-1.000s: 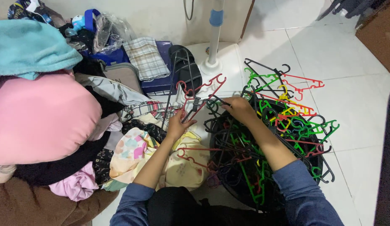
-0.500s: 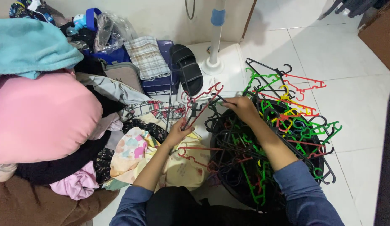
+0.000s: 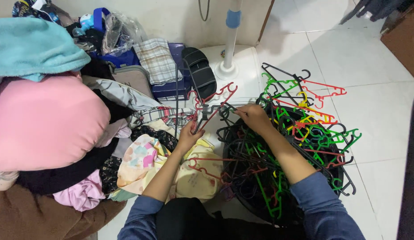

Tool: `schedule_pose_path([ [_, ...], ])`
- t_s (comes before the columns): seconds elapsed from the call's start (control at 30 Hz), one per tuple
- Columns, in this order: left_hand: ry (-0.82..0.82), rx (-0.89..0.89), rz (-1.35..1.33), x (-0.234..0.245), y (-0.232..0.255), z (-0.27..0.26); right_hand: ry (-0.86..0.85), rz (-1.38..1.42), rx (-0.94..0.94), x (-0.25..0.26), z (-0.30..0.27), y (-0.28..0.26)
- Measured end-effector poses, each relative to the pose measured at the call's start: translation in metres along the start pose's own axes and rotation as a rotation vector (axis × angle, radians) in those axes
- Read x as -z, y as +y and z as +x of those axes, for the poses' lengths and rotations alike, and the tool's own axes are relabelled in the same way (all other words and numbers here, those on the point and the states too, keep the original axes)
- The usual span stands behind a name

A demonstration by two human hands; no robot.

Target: The recorder is organizing a mattress and pillows, then untangling a large pile of clothes hangers.

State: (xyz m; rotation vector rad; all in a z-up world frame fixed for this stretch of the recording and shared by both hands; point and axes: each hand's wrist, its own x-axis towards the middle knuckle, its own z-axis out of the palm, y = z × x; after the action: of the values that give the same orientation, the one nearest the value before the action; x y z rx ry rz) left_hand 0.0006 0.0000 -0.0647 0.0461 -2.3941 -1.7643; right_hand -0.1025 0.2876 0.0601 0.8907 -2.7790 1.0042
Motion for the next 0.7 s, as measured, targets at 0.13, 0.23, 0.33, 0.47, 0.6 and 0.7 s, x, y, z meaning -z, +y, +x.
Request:
schedule_pose_path([
  [0.13, -0.009, 0.016, -0.14, 0.001, -0.036, 0.003, 0.107, -0.055, 0.035, 0.003, -0.004, -0.005],
  [0.23, -0.029, 0.056, -0.231, -0.001, -0.04, 0.003, 0.039, 0.013, -0.052, 0.016, -0.001, -0.026],
  [0.33, -0.014, -0.01, -0.289, -0.001, -0.035, 0.001, 0.062, -0.048, 0.001, 0.005, -0.001, -0.019],
  [0.47, 0.001, 0.066, -0.289, 0.0, -0.035, 0.002, 0.288, -0.331, 0.115, 0.008, 0.003, -0.045],
  [0.6, 0.008, 0.059, -0.26, 0.0, -0.037, 0.003, 0.201, -0.034, 0.134, -0.015, 0.011, -0.034],
  [0.7, -0.024, 0.035, -0.394, 0.002, -0.048, 0.004, -0.058, 0.538, 0.152, -0.029, 0.019, -0.01],
])
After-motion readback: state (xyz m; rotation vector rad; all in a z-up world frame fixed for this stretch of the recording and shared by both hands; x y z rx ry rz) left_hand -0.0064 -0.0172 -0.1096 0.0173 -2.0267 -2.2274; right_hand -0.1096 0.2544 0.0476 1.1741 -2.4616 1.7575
